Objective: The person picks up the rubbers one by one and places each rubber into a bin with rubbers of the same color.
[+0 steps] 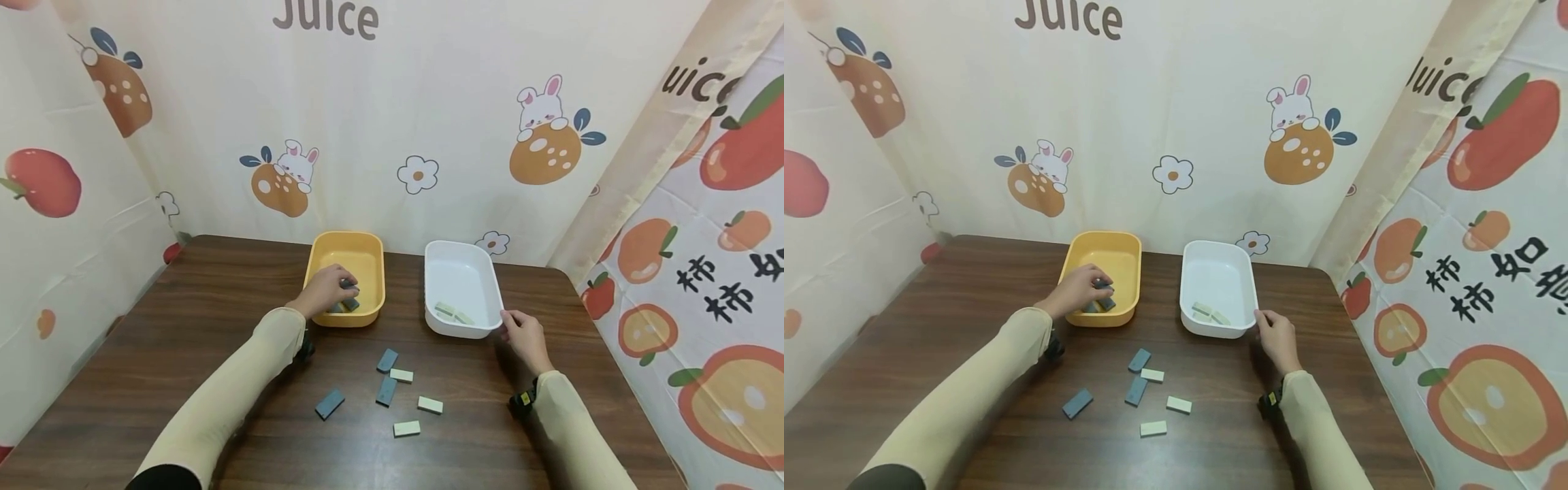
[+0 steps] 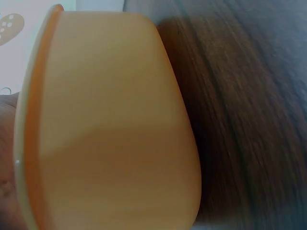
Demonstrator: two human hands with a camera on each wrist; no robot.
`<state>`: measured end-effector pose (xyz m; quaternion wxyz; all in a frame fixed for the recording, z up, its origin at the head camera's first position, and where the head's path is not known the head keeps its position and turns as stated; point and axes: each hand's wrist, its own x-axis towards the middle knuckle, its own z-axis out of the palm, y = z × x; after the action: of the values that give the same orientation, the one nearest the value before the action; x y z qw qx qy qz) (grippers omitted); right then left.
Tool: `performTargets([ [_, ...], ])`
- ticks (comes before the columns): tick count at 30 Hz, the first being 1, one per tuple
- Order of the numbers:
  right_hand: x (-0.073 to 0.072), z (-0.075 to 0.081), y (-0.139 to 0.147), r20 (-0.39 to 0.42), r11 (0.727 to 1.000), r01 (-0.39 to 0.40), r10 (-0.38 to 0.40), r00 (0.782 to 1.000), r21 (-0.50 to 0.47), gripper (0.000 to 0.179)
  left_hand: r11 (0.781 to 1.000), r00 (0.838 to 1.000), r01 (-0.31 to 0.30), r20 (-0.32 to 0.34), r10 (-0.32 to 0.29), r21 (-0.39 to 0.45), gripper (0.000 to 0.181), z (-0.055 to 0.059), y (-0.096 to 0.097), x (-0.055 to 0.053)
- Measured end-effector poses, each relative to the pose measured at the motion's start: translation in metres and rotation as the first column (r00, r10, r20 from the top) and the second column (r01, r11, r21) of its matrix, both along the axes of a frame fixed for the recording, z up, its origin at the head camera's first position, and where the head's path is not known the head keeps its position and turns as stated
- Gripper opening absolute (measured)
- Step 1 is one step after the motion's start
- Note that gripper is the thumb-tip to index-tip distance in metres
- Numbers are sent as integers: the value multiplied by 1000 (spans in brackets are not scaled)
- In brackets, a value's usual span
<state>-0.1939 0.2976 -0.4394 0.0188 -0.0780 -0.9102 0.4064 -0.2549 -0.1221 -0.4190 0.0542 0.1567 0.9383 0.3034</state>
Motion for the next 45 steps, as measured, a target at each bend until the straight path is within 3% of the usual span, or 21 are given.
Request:
performTargets([
  [17,-2,-2,-4,-30,1000,2,-2,1000,5,42,999,995,26,94,-23,-30,27,-9,16,-24],
  [28,-1,-3,-7,-32,1000,11,-11,999,-24,40,994,983,70,174,-55,-85,28,-18,20,-29],
  [37,-1,-1,-5,-33,1000,15,-16,999,-17,41,994,991,89,103,-83,-61,30,-3,10,-16],
  [45,1,-1,-2,-24,1000,13,-13,1000,-11,43,996,998,51,25,-49,-67,29,0,1,-5],
])
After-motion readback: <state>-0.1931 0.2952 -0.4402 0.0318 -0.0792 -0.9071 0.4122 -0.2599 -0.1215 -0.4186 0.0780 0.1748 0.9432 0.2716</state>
